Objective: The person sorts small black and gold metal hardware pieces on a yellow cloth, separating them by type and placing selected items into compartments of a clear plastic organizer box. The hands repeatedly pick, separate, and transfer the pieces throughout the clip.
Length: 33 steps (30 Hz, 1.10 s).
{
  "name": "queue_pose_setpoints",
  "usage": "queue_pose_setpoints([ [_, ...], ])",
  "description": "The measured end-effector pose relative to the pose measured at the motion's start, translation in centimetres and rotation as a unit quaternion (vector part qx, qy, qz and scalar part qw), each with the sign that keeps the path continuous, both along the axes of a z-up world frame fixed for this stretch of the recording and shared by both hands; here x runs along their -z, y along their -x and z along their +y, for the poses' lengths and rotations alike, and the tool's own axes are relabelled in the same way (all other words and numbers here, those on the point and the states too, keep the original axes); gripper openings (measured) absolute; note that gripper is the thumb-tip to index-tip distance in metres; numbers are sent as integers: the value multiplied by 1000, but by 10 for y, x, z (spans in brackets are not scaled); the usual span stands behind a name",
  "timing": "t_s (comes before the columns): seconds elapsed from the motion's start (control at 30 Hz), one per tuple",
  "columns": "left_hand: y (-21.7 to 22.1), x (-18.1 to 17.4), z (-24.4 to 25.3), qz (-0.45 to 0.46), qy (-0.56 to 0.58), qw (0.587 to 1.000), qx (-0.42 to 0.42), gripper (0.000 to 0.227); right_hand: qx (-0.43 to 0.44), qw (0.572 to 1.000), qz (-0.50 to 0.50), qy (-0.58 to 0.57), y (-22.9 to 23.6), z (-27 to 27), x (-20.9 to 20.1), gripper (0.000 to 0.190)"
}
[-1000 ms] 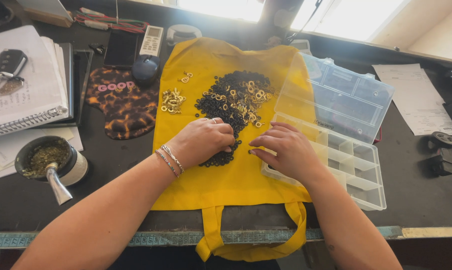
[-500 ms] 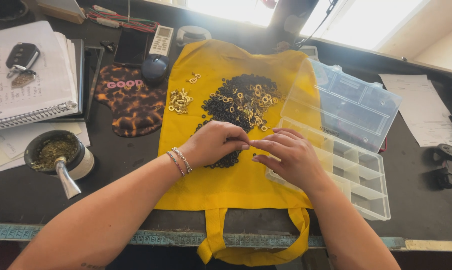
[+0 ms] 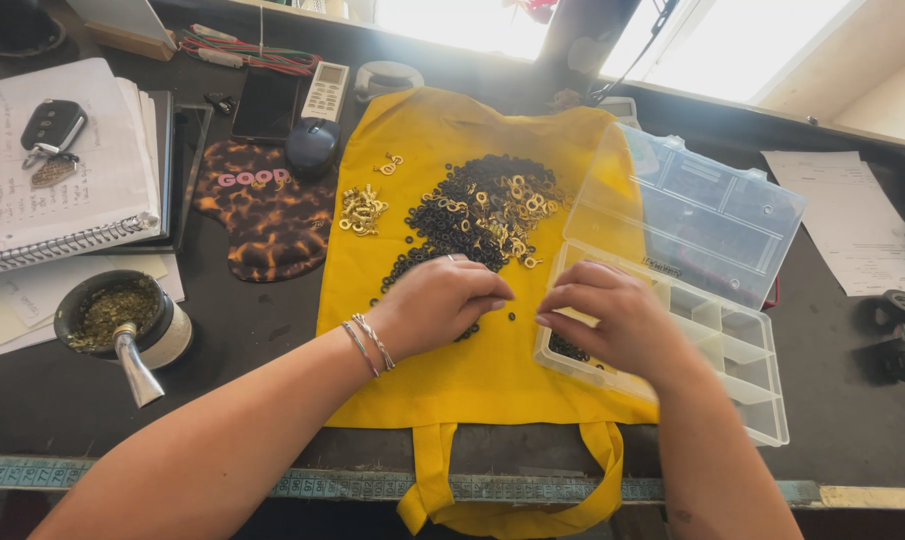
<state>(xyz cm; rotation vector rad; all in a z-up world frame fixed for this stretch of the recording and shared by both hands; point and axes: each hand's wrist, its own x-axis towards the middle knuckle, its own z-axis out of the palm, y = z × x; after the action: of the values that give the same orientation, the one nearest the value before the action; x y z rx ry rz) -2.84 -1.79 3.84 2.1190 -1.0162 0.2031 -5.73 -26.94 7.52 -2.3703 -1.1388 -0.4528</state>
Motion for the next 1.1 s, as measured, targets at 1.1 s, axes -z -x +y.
queue_pose_setpoints([
  [1.1, -19, 11, 9, 28, -131, 990, -49, 6, 28, 996, 67, 58, -12, -10, 11, 18],
])
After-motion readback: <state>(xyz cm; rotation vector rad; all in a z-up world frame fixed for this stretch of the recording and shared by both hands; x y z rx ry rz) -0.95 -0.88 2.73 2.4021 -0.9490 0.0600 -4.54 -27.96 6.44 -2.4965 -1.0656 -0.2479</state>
